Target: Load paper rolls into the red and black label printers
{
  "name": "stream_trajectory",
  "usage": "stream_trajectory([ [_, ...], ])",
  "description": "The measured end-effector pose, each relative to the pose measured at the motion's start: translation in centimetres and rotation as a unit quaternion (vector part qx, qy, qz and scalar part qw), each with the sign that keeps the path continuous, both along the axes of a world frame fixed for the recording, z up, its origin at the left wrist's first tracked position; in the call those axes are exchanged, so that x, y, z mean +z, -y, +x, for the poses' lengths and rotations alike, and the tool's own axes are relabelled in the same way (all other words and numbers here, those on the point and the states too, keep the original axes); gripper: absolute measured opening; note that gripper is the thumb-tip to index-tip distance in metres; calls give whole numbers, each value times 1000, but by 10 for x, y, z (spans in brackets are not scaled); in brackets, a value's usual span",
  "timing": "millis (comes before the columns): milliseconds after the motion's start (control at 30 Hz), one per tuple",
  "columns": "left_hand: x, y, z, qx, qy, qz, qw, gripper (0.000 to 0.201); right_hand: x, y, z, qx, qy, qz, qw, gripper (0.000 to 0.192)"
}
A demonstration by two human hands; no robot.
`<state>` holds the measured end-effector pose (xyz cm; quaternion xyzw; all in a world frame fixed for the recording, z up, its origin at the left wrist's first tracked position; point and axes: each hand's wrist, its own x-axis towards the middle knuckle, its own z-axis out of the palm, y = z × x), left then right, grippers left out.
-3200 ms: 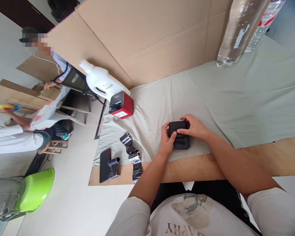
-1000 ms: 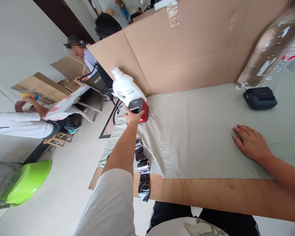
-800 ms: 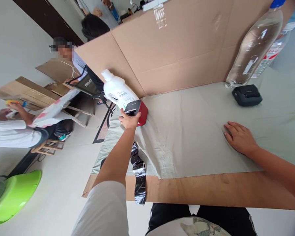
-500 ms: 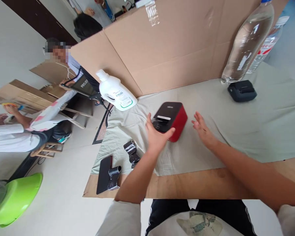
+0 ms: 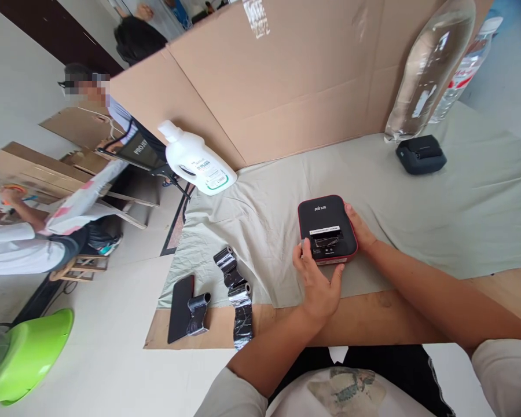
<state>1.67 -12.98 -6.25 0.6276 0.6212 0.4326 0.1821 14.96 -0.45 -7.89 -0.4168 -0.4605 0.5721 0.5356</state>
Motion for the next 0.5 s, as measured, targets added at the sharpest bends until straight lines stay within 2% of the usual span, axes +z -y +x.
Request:
stream_trajectory([
  [100, -3, 3, -8, -24, 24, 9, 999, 83, -3, -4, 8, 42, -9, -22, 999, 59],
  [167, -3, 0, -19, -34, 73, 4, 997, 77, 2, -4, 15, 4, 53, -4, 999, 60],
  [233, -2, -10, -32, -31, 153, -21, 988, 65, 12, 1, 22, -66, 136, 59, 987, 60],
  [300, 0, -25, -44, -16, 246, -65, 967, 53, 24, 11, 26, -109, 206, 168, 958, 53],
  [367, 3, -41, -52, -7, 328, -115, 938, 48, 33, 25, 28, -105, 259, 279, 919, 44],
  [433, 7, -56, -55, -15, 383, -160, 910, 51, 35, 38, 26, -82, 302, 346, 884, 37],
  [500, 9, -65, -54, -35, 409, -187, 892, 55, 27, 48, 22, -65, 336, 378, 860, 31],
])
